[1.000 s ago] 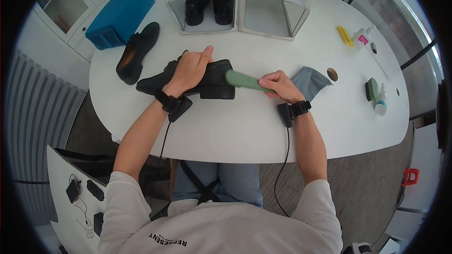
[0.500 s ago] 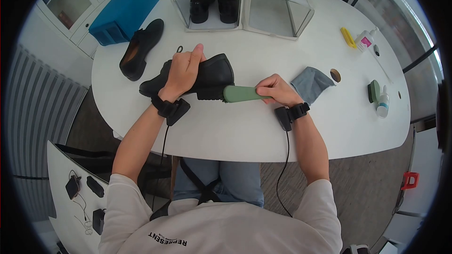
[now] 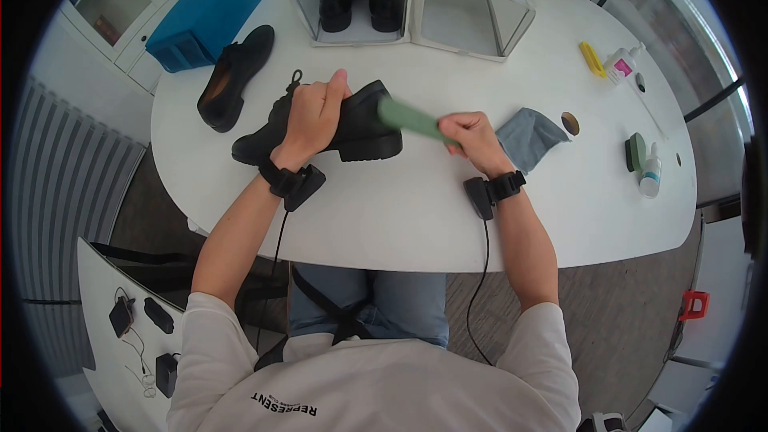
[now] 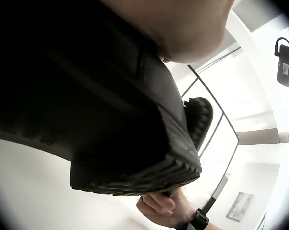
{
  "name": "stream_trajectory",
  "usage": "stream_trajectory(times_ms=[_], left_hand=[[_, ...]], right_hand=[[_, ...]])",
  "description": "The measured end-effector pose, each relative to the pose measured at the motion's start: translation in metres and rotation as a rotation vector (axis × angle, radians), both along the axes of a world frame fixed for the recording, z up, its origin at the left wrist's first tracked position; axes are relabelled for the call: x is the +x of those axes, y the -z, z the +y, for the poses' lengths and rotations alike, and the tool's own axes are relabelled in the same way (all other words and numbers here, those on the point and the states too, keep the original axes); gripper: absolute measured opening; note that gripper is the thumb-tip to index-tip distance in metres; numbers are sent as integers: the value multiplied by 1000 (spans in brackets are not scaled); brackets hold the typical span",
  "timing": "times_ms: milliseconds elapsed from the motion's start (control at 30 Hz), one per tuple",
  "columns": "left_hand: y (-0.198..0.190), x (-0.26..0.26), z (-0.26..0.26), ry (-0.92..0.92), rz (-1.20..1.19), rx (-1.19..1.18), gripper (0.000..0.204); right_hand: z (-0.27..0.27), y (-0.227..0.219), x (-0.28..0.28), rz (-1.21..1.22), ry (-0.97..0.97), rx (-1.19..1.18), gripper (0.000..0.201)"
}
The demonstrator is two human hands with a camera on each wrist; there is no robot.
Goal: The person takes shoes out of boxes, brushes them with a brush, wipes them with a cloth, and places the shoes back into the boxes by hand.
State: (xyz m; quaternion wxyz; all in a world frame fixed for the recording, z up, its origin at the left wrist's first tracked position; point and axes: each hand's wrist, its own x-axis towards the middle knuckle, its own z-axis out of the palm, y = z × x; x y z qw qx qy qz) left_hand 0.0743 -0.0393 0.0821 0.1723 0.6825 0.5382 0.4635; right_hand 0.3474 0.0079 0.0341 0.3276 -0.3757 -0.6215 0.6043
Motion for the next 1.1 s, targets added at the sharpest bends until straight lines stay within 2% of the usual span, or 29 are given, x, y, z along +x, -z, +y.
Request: stream_trajectory(times_ms=[100,133,200,300,433,500,533,600,700,733,800,900,933,967,1033,1067,1100], left_hand=[[-5,1,0,-29,37,99,48],[-7,1,-3,22,32,151,46],[-7,-2,-4,80,31,193,45],[-11,-2,2,229,-209,301,38],[-13,20,13,249,-185,300,38],[-10,23,18,265,-172,280,39],[-10,25,18,280,-160,237,40],[-9,28,20,297,-146,225,42],[-8,31,20,270,-92,204,42],[-9,32,21,252,-109,231,43],[-10,31,25,232,-128,266,44],[-13,27,30,169,-213,292,46],[-17,27,29,94,-245,284,48],[-20,27,29,20,-280,277,50],[-22,23,28,9,-293,259,50],[-21,20,27,-3,-305,242,51],[-21,19,27,-2,-304,240,51]], right_hand=[[9,10,7,30,7,-38,38],[11,10,8,36,4,-38,38],[11,14,14,112,-237,-28,46],[13,18,15,235,-212,-12,51],[11,13,15,312,-76,-45,52],[16,18,23,321,-280,-42,52],[15,15,22,327,-274,-42,52],[13,10,23,279,-115,61,52],[14,8,22,321,-69,-89,45],[12,5,24,318,-67,-85,45],[7,-1,29,221,-226,-30,43],[13,8,23,345,-199,-34,42],[13,8,20,406,-173,-55,42],[12,8,20,410,-173,-55,42],[8,6,25,241,-247,0,39],[8,7,24,242,-246,-3,39],[9,7,19,290,-146,-29,39]])
